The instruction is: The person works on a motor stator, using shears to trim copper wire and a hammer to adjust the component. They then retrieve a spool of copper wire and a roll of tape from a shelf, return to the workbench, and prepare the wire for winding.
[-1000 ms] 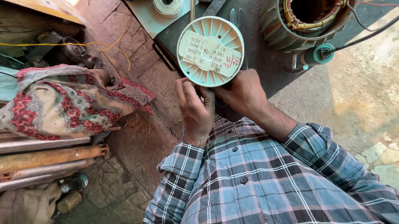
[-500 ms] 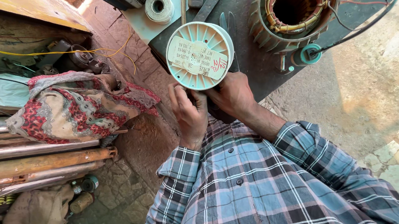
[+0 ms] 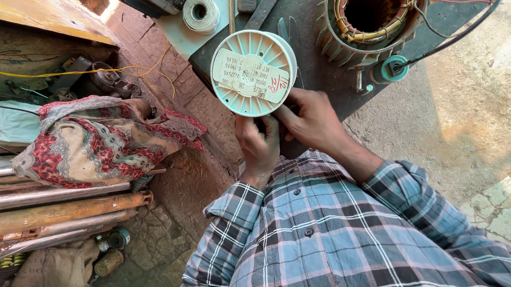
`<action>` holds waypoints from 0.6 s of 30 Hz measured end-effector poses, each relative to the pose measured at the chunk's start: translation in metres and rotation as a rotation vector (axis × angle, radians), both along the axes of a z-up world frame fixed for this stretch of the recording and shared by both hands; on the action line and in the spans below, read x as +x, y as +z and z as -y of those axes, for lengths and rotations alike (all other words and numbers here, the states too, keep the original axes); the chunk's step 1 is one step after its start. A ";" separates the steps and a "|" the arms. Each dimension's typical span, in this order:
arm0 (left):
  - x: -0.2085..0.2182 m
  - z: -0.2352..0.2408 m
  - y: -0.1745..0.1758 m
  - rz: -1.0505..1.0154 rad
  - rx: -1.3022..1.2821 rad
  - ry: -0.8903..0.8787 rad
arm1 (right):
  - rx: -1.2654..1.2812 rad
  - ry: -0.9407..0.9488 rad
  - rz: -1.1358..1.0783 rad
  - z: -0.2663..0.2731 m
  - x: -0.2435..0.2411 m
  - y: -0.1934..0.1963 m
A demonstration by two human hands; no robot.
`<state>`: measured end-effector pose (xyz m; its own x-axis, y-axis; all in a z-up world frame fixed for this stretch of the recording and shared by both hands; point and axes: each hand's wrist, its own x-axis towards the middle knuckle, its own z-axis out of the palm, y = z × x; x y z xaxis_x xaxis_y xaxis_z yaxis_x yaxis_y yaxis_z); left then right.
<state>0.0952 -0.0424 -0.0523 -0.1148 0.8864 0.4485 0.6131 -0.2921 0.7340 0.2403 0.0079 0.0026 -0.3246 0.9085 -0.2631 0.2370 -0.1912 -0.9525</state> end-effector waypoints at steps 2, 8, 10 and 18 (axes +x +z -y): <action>0.004 -0.001 -0.002 0.125 -0.055 0.026 | 0.006 0.017 0.026 0.001 0.006 0.009; 0.016 0.003 0.001 0.615 -0.202 0.014 | 0.221 -0.007 0.047 0.009 0.019 0.024; 0.018 0.004 0.004 0.694 -0.248 0.004 | 0.270 -0.036 0.056 0.011 0.021 0.024; 0.010 0.005 0.015 0.328 -0.259 -0.061 | 0.156 -0.129 -0.221 0.006 0.013 0.018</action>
